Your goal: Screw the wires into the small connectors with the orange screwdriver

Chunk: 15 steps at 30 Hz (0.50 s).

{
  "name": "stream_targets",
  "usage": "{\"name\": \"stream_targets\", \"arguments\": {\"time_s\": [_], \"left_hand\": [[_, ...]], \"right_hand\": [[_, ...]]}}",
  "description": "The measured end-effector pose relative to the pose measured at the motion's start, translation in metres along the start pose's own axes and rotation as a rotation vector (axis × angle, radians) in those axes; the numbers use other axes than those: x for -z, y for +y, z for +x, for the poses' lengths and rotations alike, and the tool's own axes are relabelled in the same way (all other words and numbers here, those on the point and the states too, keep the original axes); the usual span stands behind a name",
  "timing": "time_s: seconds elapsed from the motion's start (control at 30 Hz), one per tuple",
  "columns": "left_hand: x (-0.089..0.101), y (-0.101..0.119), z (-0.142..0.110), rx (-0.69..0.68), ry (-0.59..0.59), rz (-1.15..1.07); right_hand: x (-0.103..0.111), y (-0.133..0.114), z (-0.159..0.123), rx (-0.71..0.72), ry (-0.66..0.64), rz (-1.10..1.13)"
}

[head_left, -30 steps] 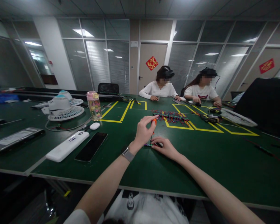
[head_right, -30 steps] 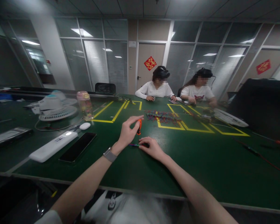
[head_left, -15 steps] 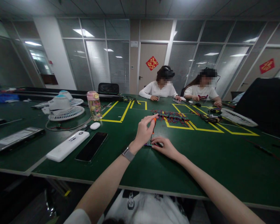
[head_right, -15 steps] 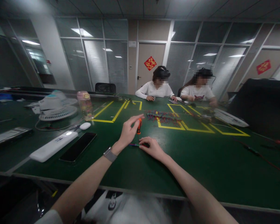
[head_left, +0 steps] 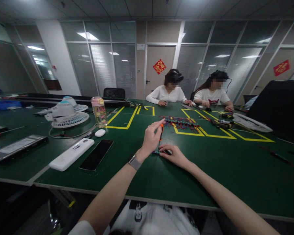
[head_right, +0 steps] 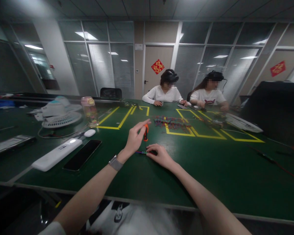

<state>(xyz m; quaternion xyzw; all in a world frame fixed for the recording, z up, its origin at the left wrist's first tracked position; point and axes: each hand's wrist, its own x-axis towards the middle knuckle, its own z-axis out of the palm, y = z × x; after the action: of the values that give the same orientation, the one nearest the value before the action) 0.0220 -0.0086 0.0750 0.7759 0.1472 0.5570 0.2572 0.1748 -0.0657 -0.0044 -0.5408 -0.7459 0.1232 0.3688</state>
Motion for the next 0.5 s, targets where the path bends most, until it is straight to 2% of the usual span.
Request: {"name": "stream_targets", "arguments": {"time_s": [0.23,0.4,0.5], "left_hand": [[0.0,0.0016,-0.0012,0.003,0.075,0.159],[-0.0018,-0.0042,0.0004,0.009,0.012,0.05],[-0.0021,-0.0032,0.0004,0.008,0.034,0.039]], "right_hand": [[-0.0002,-0.0011,0.0004,0.008,0.001,-0.001],[0.0001,-0.001,0.0005,0.014,-0.003,-0.003],[0.0005,-0.0014,0.0004,0.009,0.001,-0.007]]}}
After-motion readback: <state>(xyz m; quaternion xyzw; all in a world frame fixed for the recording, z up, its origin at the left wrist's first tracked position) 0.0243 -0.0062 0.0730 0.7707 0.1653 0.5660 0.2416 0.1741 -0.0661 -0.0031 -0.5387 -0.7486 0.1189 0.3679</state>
